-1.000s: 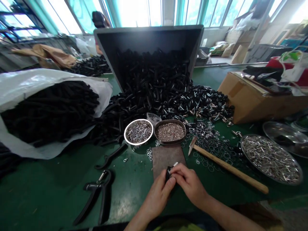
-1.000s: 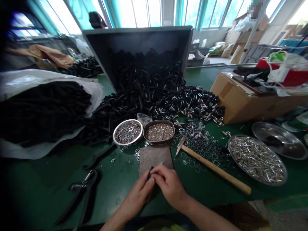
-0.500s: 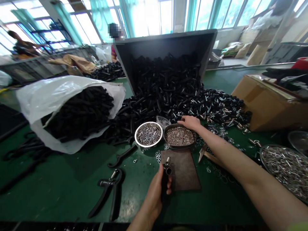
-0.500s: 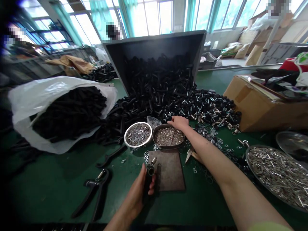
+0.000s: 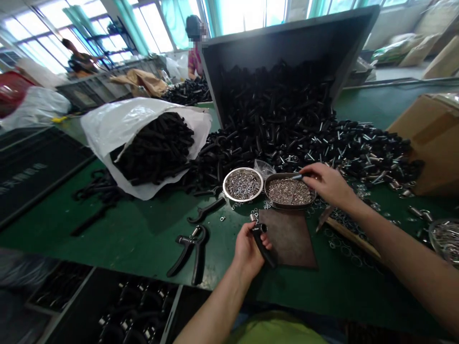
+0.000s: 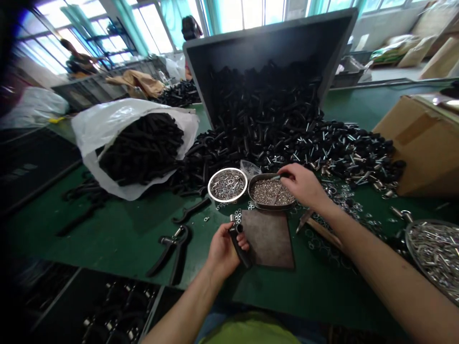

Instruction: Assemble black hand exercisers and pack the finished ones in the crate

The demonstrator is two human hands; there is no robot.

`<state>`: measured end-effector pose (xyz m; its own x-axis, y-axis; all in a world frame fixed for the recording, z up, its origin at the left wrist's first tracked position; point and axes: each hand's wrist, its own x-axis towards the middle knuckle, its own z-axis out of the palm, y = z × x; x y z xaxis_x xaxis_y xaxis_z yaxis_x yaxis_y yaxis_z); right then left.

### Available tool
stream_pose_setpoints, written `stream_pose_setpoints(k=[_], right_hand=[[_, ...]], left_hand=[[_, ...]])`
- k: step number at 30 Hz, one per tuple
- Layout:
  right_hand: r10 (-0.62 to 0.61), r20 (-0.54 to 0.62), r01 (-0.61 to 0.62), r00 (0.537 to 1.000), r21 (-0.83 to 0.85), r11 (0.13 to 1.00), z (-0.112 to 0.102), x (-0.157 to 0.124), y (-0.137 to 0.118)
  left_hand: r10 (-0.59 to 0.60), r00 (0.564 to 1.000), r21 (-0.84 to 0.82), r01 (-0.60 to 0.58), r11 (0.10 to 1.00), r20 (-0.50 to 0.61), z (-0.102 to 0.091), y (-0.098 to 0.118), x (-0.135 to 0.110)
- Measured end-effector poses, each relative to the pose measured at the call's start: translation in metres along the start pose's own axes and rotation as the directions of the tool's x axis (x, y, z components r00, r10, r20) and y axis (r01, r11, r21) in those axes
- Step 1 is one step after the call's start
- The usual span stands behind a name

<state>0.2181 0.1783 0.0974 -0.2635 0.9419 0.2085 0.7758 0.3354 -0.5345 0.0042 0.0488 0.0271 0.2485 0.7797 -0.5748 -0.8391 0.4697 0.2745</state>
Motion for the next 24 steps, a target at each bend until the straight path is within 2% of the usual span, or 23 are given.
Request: stream_pose_setpoints(k=[2,4,7,9,11,12,14,16,18,21,22,24], right_hand=[[-0.174,0.081,0.157,0.981,0.183,0.97,-0.003,-0.038,-0.028],[-0.288,0.123,0.251,0.95,0.255,0.934,0.001,-0.07,-0.05],[-0.378,0.159,0.328,0.912,0.27,0.905,0.021,-0.098,-0.067],[-0.413,0.128,0.375,0.902,0.246,0.894,0.038,-0.106,-0.068],[-0.363,0.055,0.348,0.93,0.186,0.919,0.053,-0.108,-0.067],[-0.289,0.033,0.282,0.957,0.15,0.948,0.058,-0.108,-0.067],[-0.087,0.104,0.076,0.991,0.102,0.992,0.061,-0.108,-0.069],[0.048,0.225,-0.071,0.973,0.097,0.993,0.057,-0.108,-0.072],[0.015,0.234,-0.052,0.972,0.152,0.987,0.052,-0.11,-0.075],[-0.131,0.089,0.104,0.987,0.263,0.959,0.051,-0.116,-0.077],[-0.113,0.096,0.08,0.989,0.298,0.951,0.052,-0.118,-0.078],[0.013,0.221,-0.093,0.975,0.357,0.929,0.054,-0.121,-0.078]], left_hand=[[0.008,1.0,-0.011,-0.007,1.0,0.014,0.002,-0.001,-0.001],[0.007,0.999,-0.015,-0.007,1.0,0.04,0.006,-0.004,-0.004],[0.012,0.997,-0.001,-0.012,1.0,0.078,0.012,-0.011,-0.008],[0.034,0.998,0.016,-0.035,0.999,0.051,0.016,-0.017,-0.012],[0.091,0.996,0.036,-0.091,0.995,0.003,0.018,-0.022,-0.015],[0.134,0.991,0.057,-0.133,0.989,-0.013,0.018,-0.025,-0.017],[0.235,0.972,0.122,-0.231,0.965,-0.015,0.019,-0.028,-0.02],[0.304,0.953,0.176,-0.297,0.938,-0.012,0.018,-0.029,-0.022],[0.341,0.94,0.184,-0.331,0.926,-0.028,0.016,-0.028,-0.023],[0.396,0.918,0.232,-0.379,0.896,-0.029,0.012,-0.028,-0.024],[0.414,0.91,0.268,-0.397,0.878,-0.008,0.011,-0.028,-0.024],[0.427,0.903,0.317,-0.416,0.852,0.036,0.009,-0.029,-0.024]])
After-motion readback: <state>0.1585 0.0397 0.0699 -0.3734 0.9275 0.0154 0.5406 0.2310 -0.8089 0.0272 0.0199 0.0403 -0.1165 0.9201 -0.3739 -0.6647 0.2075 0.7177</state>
